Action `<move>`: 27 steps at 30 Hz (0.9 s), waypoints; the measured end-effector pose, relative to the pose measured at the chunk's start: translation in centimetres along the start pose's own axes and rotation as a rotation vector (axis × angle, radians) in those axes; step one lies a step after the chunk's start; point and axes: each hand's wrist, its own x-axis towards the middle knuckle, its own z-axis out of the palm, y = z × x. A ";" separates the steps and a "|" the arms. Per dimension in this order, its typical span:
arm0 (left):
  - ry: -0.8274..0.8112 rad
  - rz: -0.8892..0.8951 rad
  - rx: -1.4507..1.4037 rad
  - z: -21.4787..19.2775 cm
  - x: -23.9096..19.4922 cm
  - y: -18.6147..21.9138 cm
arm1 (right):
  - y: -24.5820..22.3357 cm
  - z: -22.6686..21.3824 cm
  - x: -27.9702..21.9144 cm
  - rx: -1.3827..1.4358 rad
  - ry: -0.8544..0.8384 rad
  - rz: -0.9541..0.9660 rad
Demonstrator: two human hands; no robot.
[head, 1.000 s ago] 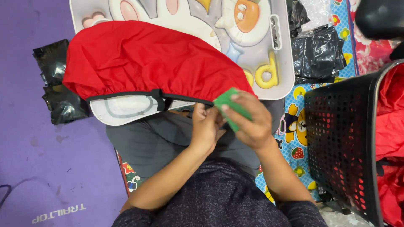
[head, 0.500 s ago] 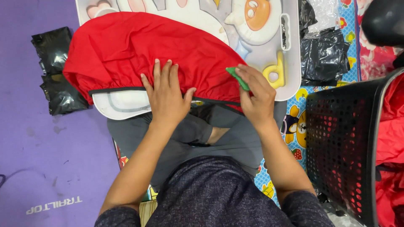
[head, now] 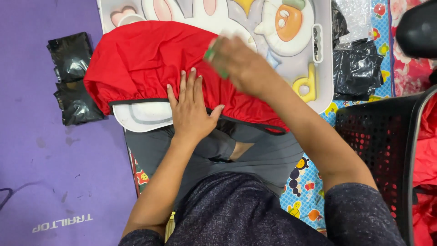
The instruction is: The person places a red item into a black plastic bag and seals it. They then handle a red fabric item, using pink scissors to cut a black elastic band from its edge before manipulating the fabric.
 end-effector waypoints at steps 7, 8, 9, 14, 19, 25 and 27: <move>0.025 -0.006 0.020 0.3 0.0 0.2 | 2.1 -0.6 -2.2 -0.141 0.060 0.246; 0.027 -0.008 0.023 0.2 0.1 0.0 | 1.2 -0.2 -2.9 -0.139 0.062 0.243; -0.016 -0.018 -0.012 0.4 0.3 -0.1 | 0.4 0.1 -3.7 -0.072 -0.025 0.029; -0.072 -0.029 -0.045 1.0 2.3 -0.5 | 6.7 0.1 -11.3 -0.373 -0.018 0.180; -0.127 -0.021 -0.311 -0.7 4.3 -0.9 | 0.3 -6.7 -14.4 -0.021 0.585 0.538; 0.267 0.335 -0.268 -1.9 2.9 -2.9 | -2.9 -4.5 -29.4 -0.395 0.723 0.920; 0.356 0.283 -0.316 -2.6 1.7 -1.7 | -3.4 -2.7 -33.6 -0.435 0.671 0.992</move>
